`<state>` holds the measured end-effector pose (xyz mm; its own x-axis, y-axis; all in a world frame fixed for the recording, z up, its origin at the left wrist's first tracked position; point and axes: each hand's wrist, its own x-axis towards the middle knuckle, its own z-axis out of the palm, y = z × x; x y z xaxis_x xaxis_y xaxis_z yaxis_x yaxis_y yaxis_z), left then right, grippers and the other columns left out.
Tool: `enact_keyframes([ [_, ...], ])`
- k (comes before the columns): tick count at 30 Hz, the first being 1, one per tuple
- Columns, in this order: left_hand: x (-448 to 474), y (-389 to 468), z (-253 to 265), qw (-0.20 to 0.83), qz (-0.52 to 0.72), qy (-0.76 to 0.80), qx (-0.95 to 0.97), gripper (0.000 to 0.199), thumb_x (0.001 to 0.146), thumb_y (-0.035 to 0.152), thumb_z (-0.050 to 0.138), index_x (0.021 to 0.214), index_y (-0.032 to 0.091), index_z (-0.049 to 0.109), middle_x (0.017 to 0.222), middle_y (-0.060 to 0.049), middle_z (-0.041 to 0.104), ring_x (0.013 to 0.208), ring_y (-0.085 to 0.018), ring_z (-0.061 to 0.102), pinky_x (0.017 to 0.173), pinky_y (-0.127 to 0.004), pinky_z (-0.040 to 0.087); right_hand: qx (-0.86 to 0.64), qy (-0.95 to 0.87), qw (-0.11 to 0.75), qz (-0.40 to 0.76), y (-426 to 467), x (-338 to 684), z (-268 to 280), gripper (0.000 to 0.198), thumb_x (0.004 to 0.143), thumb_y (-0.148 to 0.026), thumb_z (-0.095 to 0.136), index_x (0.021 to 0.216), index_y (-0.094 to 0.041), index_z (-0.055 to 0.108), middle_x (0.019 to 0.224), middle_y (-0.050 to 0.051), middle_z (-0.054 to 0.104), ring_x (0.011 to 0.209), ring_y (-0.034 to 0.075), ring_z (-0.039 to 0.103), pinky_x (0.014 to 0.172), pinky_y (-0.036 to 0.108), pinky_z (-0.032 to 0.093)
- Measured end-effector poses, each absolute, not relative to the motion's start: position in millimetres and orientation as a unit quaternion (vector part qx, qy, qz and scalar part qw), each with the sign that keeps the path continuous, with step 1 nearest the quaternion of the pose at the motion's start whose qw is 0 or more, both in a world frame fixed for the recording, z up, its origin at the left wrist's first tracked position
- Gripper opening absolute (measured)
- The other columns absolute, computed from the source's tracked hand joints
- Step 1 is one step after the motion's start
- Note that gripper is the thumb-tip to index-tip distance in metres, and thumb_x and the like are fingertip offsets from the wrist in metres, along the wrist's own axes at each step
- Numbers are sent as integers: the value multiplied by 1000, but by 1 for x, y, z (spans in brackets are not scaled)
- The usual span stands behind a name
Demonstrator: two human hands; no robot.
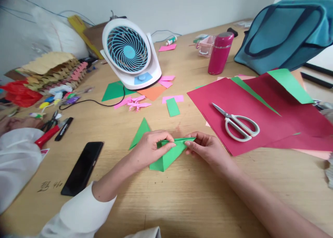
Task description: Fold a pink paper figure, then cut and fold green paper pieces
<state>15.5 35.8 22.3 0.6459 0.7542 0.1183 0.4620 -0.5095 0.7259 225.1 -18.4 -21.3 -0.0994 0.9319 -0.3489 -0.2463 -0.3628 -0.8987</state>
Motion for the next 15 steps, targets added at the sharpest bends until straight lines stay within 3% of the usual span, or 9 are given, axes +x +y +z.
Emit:
enact_keyframes([
  [8,17,36,14,356,217,392,820,10,86,25,65,78,18,65,76,3,69,59,-9,52,59,-23,38,-502,-276,467,674,-19,224,-19,32,65,-36,90,85,-19,72,72,1,72,65,10,68,64,19,56],
  [15,17,35,11,312,250,366,840,7,87,21,63,80,18,62,82,0,69,74,-12,61,70,-25,44,-497,-236,480,683,-19,224,-16,26,65,-34,90,78,-20,72,71,-1,71,66,9,68,62,15,57],
])
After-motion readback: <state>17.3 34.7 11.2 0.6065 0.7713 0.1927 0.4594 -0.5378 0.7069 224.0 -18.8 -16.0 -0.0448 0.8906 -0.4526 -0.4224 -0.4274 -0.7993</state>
